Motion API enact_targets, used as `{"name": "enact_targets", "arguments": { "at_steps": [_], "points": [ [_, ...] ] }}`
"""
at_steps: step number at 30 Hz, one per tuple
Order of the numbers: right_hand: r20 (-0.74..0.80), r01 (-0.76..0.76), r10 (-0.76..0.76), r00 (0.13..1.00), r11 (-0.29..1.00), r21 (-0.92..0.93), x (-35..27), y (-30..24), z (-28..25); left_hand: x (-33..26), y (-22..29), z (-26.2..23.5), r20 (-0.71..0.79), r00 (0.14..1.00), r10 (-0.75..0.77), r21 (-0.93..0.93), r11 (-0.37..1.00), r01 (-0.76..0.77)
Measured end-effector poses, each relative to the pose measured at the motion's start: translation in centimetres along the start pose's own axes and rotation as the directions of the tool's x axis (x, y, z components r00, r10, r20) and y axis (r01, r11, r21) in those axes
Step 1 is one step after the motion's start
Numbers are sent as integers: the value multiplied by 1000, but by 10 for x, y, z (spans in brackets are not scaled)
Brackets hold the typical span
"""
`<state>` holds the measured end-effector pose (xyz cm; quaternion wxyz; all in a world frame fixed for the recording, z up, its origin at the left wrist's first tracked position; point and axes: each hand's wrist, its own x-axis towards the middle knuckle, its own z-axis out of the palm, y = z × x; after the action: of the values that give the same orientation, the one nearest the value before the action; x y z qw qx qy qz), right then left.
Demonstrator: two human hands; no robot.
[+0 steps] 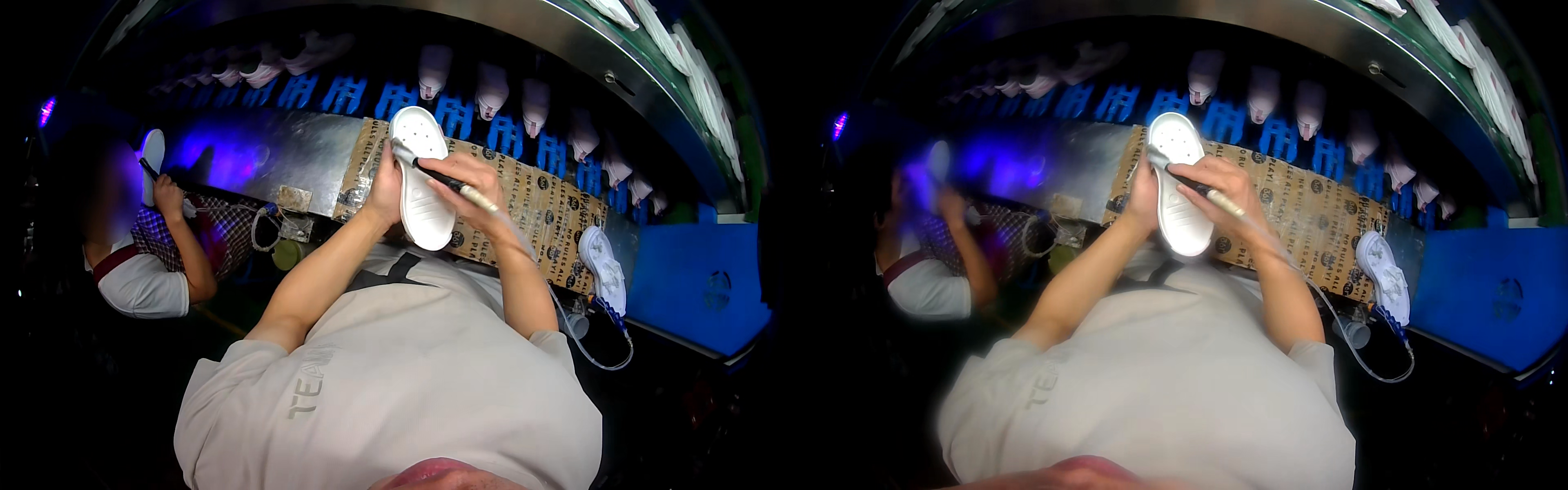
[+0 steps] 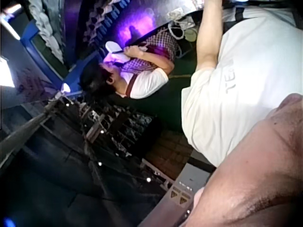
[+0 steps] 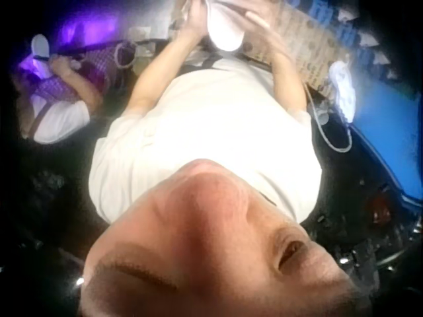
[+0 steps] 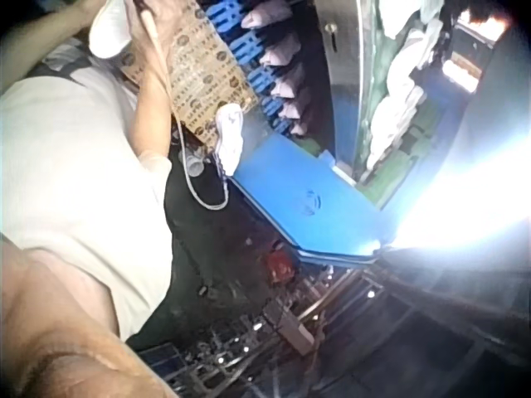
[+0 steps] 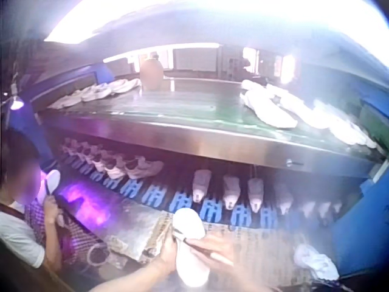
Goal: The person repeatedly picks up white slipper soles from a conveyor belt, wipes them with a handheld tool, and places them back on the belt. The person handles the soles one at a time in a continuous loop.
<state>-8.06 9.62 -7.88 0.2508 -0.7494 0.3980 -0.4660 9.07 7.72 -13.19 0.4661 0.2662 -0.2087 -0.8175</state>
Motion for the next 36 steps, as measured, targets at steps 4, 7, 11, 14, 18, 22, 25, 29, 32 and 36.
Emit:
{"name": "enact_targets", "arguments": {
  "at_steps": [4, 7, 11, 14, 18, 22, 25, 29, 32, 36],
  "points": [
    [-62, -216, 232, 971, 955, 204, 3, 0, -8, -1, 11, -1, -22, 999, -26, -54, 998, 24],
    [65, 44, -39, 997, 995, -84, 3, -9, -9, 7, 9, 0, -14, 999, 36, -120, 992, -37],
    [74, -58, 52, 996, 995, 86, 1, -22, -14, 15, 18, -1, 45, 998, 44, -185, 982, -35],
    [29, -4, 8, 1000, 992, -130, 5, -30, -14, 15, 28, 6, 85, 994, 66, -150, 987, -53],
    [112, 28, -26, 993, 999, -18, -2, -41, -15, 16, 39, 12, 170, 980, 106, -155, 985, -80],
    [111, -21, 30, 993, 997, -79, -4, -44, -18, 17, 51, 24, 136, 986, 95, -150, 986, -74],
    [273, 35, -76, 959, 988, 149, -7, -50, -22, 30, 60, 16, 283, 950, 129, -205, 976, -72],
    [111, -205, 192, 975, 971, 123, -9, -49, -29, 29, 79, 32, 227, 966, 125, -50, 992, -116],
    [334, -13, -25, 942, 994, 111, -10, -43, -32, 42, 94, 33, 358, 929, 99, 32, 993, -118],
    [234, -184, 103, 967, 917, 355, -7, -44, -46, 48, 112, 46, 487, 873, 32, 118, 988, -102]
  ]
}}
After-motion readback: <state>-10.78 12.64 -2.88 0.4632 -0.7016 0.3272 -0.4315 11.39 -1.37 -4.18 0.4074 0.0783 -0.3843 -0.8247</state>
